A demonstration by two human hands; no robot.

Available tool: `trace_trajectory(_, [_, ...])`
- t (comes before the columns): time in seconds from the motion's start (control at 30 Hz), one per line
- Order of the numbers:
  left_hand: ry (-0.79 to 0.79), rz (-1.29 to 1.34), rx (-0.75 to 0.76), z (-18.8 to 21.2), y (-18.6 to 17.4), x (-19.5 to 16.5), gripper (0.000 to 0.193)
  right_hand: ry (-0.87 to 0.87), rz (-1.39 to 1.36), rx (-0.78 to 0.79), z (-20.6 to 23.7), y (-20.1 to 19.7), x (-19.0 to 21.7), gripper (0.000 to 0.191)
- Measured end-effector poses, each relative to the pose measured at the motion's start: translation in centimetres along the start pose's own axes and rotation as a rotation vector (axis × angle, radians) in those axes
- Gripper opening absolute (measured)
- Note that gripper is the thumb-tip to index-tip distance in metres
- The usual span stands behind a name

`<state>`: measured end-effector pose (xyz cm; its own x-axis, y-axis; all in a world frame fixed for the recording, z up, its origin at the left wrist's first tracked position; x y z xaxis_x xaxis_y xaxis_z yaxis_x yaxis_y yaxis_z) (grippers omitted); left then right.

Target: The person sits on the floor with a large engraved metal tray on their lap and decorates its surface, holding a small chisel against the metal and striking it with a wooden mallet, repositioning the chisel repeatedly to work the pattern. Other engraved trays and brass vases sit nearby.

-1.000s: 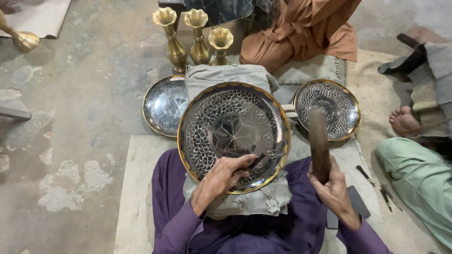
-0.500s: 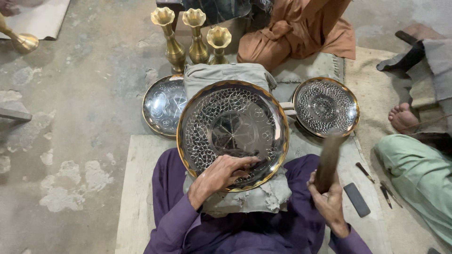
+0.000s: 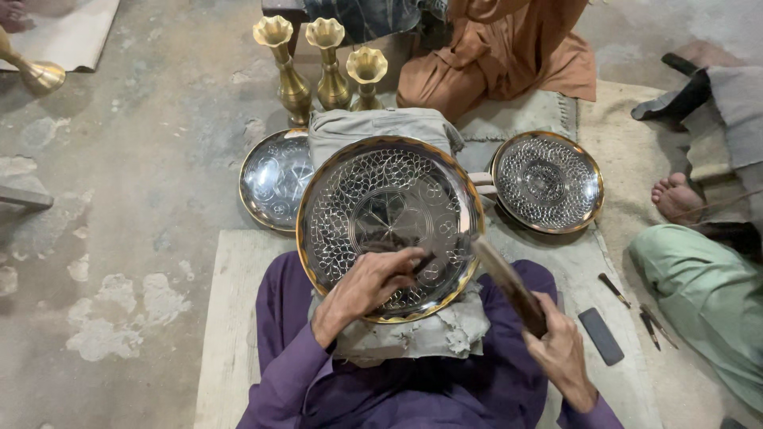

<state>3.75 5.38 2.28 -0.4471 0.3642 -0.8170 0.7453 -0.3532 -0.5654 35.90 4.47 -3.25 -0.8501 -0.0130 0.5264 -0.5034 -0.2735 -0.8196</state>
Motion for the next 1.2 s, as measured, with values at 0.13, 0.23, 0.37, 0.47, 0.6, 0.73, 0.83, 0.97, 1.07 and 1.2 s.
trace_trajectory(0.13, [0.024,0.074,0.017,-0.9,-0.3,0.2,0.055,-0.185,-0.107,-0.035,0.4,-1.6,2.3,0.068])
trace_trajectory(0.23, [0.050,0.020,0.081,-1.5,0.0,0.1,0.058,-0.229,-0.121,-0.023,0.4,-1.8,3.0,0.057])
trace_trajectory(0.37, [0.056,0.004,0.211,-2.4,1.0,-0.2,0.057,-0.144,-0.019,0.012,0.2,-0.9,2.2,0.051])
trace_trajectory(0.47, [0.093,-0.012,0.263,-2.4,1.2,-0.5,0.053,-0.212,-0.006,-0.107,0.7,-0.8,2.1,0.049])
trace_trajectory(0.6, [0.128,-0.052,0.303,-2.5,1.3,-0.9,0.052,-0.205,-0.525,-0.211,0.6,0.7,0.0,0.031])
trace_trajectory(0.73, [0.128,-0.078,0.297,-2.6,1.3,-1.4,0.050,-0.183,-0.132,-0.125,0.3,2.3,-0.4,0.045])
trace_trajectory(0.83, [0.075,-0.136,0.266,-2.4,1.1,-1.5,0.051,-0.297,-0.304,-0.250,0.6,2.0,0.0,0.035])
trace_trajectory(0.97, [0.015,-0.181,0.225,-2.2,0.9,-1.5,0.053,-0.255,-0.187,-0.205,0.3,2.5,0.7,0.039])
trace_trajectory(1.07, [-0.036,-0.170,0.205,-1.8,1.0,-1.0,0.054,-0.244,-0.252,-0.226,0.2,1.2,1.0,0.033])
trace_trajectory(1.2, [-0.007,-0.174,0.086,-0.8,1.0,-0.8,0.057,-0.234,0.011,0.011,-1.4,0.8,2.1,0.053])
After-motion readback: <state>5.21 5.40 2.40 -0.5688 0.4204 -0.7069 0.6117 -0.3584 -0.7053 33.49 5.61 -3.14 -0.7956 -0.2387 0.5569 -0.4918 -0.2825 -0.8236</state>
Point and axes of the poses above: each hand's wrist, its own z-axis away from the middle knuckle, its own y-axis out of the palm, x = y × z, the point moved 8 cm from there along -z, towards the middle knuckle, and after that the axes turned 10 degrees about x, right-handed, at the moved point
